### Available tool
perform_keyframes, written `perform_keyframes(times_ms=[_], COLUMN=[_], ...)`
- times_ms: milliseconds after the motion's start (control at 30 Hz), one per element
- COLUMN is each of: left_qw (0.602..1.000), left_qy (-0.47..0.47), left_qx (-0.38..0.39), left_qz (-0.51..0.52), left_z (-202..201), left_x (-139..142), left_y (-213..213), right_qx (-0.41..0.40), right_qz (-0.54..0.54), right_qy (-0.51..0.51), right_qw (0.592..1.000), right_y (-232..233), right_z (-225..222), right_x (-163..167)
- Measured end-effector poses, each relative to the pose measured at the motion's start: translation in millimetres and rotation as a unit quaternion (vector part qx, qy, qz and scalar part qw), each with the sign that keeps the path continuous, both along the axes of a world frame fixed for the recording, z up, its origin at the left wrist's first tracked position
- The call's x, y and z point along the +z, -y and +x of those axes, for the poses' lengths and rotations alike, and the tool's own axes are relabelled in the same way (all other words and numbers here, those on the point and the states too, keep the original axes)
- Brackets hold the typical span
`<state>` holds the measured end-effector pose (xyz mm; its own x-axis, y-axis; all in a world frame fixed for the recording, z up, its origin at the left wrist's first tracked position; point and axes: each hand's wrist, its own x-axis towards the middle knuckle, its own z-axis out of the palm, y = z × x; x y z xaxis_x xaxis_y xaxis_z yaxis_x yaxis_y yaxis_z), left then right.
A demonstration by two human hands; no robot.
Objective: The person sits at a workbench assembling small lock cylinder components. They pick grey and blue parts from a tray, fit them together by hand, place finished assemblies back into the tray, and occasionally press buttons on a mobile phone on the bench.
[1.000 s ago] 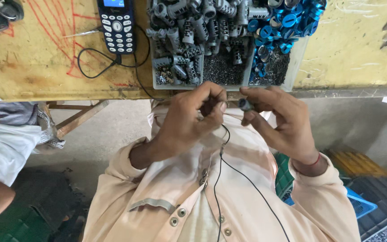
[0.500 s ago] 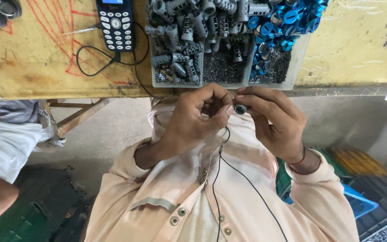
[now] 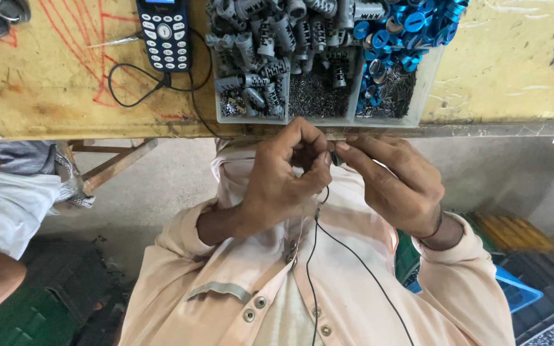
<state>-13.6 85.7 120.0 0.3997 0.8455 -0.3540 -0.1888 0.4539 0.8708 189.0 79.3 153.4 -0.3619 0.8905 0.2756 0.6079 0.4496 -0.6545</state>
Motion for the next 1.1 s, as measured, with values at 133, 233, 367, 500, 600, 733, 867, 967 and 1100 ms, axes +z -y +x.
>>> perform_keyframes(times_ms=[133, 233, 367, 500, 600, 733, 867, 967, 1100], left_qw=[0.990, 0.916, 0.981, 0.983, 0.960, 0.941, 0.880, 0.815, 0.794], left_qy=[-0.058, -0.196, -0.042, -0.041, -0.082, -0.056, -0.125, -0.172, -0.160], left_qx=[0.029, 0.010, -0.019, 0.018, -0.014, -0.068, -0.095, -0.119, -0.132], left_qz=[0.127, 0.349, 0.191, 0.181, 0.269, 0.327, 0.449, 0.540, 0.572], left_z=[3, 1, -4, -13, -18, -16, -13, -8, -9], left_x=[3, 2, -7, -12, -15, -18, -17, -15, -12], left_y=[2, 0, -2, -2, -4, -10, -18, -24, -31], right_qx=[0.028, -0.031, -0.073, -0.095, -0.134, -0.184, -0.199, -0.131, -0.044], right_qz=[-0.007, 0.006, -0.068, -0.185, -0.161, -0.177, -0.382, -0.478, -0.473], right_qy=[0.030, 0.052, 0.007, -0.007, 0.132, 0.097, -0.236, -0.376, -0.349], right_qw=[0.999, 0.998, 0.995, 0.978, 0.969, 0.962, 0.871, 0.783, 0.808], right_y=[3, 11, 10, -13, -30, -28, -24, -14, 3], right_z=[9, 1, -17, 1, 21, 37, 45, 44, 45], right_x=[-1, -5, 2, 13, -5, -25, -12, 4, 3])
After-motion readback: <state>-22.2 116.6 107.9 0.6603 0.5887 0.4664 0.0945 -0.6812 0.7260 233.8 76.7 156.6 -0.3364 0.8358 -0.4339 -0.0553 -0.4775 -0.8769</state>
